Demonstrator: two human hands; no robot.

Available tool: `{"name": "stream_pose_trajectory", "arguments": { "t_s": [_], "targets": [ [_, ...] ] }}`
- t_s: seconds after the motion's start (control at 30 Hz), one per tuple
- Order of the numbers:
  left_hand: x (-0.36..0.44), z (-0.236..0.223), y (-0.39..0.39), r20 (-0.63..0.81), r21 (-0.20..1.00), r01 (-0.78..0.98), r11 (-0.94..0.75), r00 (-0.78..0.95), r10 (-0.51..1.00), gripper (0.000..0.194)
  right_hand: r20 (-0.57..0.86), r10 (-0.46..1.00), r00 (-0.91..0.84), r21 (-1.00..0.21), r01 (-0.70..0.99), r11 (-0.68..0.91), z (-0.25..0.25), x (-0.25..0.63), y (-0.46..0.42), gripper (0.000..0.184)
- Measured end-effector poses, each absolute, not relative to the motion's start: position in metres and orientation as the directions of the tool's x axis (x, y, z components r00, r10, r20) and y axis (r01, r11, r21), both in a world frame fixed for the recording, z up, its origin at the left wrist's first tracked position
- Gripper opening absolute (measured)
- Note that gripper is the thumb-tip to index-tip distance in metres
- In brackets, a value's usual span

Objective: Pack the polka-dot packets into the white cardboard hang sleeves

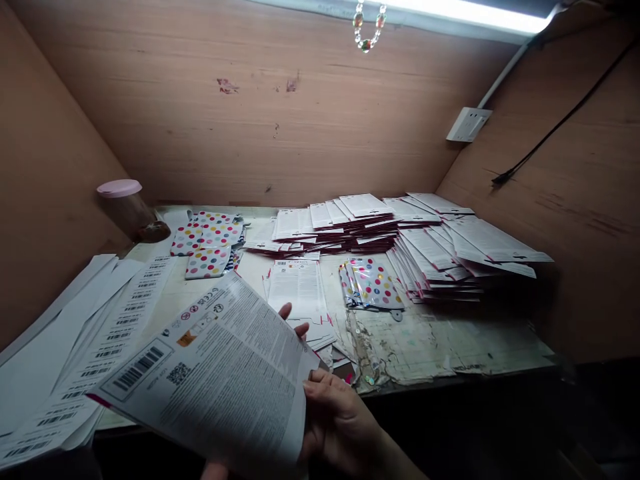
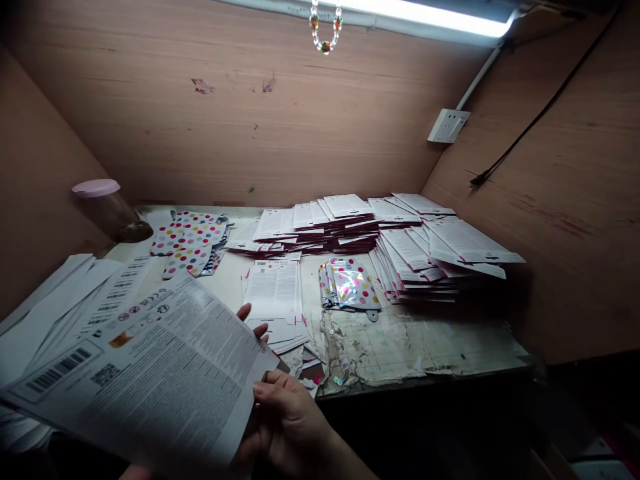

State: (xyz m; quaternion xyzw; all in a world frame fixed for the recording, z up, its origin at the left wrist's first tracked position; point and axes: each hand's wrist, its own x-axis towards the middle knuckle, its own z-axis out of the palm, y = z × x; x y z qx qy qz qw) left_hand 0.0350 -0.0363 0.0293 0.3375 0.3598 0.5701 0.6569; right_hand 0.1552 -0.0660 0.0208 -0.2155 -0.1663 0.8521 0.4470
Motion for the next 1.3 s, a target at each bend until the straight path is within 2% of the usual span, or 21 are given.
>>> {"name": "stream_pose_trajectory", "arguments": {
  "t_s": [0.07, 0.1, 0.13, 0.17, 0.2, 0.23, 0.27, 0.33, 0.4, 0.47, 0.6, 0.7, 0.8, 0.9, 0.97, 1.03, 1.17, 1.3],
  "targets": [
    [0.026, 0.027, -0.028, 0.009, 0.798, -0.6, 0.058, 0.109, 0.994, 0.149, -0.223, 0.811, -0.54, -0.571, -0.603, -0.558, 0.022, 0.164, -0.066, 0.037],
    [0.018, 0.023, -0.021, 0.009, 0.784, -0.613, 0.094, 0.163, 0.987, 0.15, -0.242, 0.819, -0.52, -0.693, -0.498, -0.522, 0.023, 0.175, -0.06, 0.04],
    [0.01, 0.018, -0.013, -0.035, 0.789, -0.59, 0.172, 0.237, 0.971, 0.149, -0.274, 0.858, -0.435, -0.844, -0.319, -0.431, 0.025, 0.191, -0.049, 0.046],
    [0.002, 0.013, -0.005, -0.072, 0.787, -0.577, 0.217, 0.263, 0.962, 0.149, -0.281, 0.909, -0.307, -0.945, -0.074, -0.317, 0.025, 0.208, -0.035, 0.055],
    [-0.004, 0.008, 0.002, -0.105, 0.791, -0.554, 0.258, 0.293, 0.951, 0.15, -0.22, 0.973, -0.071, -0.954, 0.223, -0.199, 0.024, 0.227, -0.017, 0.057],
    [-0.008, 0.005, 0.007, -0.124, 0.79, -0.544, 0.282, 0.309, 0.943, 0.152, -0.081, 0.982, 0.17, -0.841, 0.516, -0.159, 0.021, 0.245, 0.002, 0.054],
    [-0.009, 0.003, 0.009, -0.131, 0.782, -0.548, 0.297, 0.321, 0.938, 0.153, -0.011, 0.958, 0.286, -0.758, 0.622, -0.195, 0.017, 0.261, 0.021, 0.052],
    [-0.004, 0.005, 0.004, -0.117, 0.747, -0.594, 0.299, 0.325, 0.938, 0.149, 0.057, 0.918, 0.393, -0.621, 0.734, -0.276, 0.003, 0.285, 0.053, 0.064],
    [0.007, 0.011, -0.009, -0.082, 0.698, -0.672, 0.247, 0.268, 0.96, 0.133, 0.047, 0.916, 0.399, -0.564, 0.767, -0.305, -0.013, 0.296, 0.072, 0.071],
    [0.018, 0.018, -0.022, -0.059, 0.667, -0.721, 0.19, 0.202, 0.978, 0.117, 0.049, 0.928, 0.369, -0.534, 0.795, -0.287, -0.026, 0.299, 0.077, 0.066],
    [0.028, 0.024, -0.031, -0.062, 0.62, -0.745, 0.248, 0.268, 0.961, 0.111, 0.114, 0.947, 0.3, -0.51, 0.836, -0.204, -0.035, 0.305, 0.066, 0.06],
    [0.03, 0.024, -0.026, -0.072, 0.591, -0.765, 0.257, 0.268, 0.961, 0.104, 0.201, 0.95, 0.238, -0.522, 0.847, -0.102, -0.024, 0.31, 0.04, 0.053],
    [0.03, 0.022, -0.019, -0.139, 0.611, -0.735, 0.293, 0.265, 0.954, 0.105, 0.356, 0.927, 0.118, -0.593, 0.795, 0.127, 0.0, 0.306, -0.01, 0.046],
    [0.029, 0.02, -0.013, -0.184, 0.613, -0.708, 0.35, 0.303, 0.935, 0.111, 0.512, 0.846, -0.146, -0.684, 0.527, 0.505, 0.028, 0.293, -0.066, 0.043],
    [0.03, 0.02, -0.011, -0.19, 0.574, -0.713, 0.403, 0.363, 0.912, 0.112, 0.522, 0.778, -0.349, -0.659, 0.415, 0.628, 0.041, 0.283, -0.092, 0.046],
    [0.031, 0.018, -0.012, -0.171, 0.539, -0.729, 0.422, 0.396, 0.902, 0.111, 0.474, 0.736, -0.484, -0.586, 0.45, 0.674, 0.047, 0.275, -0.104, 0.052],
    [0.037, 0.015, -0.022, -0.09, 0.549, -0.758, 0.352, 0.365, 0.927, 0.104, 0.429, 0.725, -0.538, -0.425, 0.588, 0.688, 0.039, 0.26, -0.107, 0.062],
    [0.052, 0.013, -0.038, -0.052, 0.585, -0.724, 0.365, 0.417, 0.908, 0.11, 0.481, 0.728, -0.488, -0.423, 0.598, 0.681, 0.02, 0.233, -0.108, 0.068]
  ]
}}
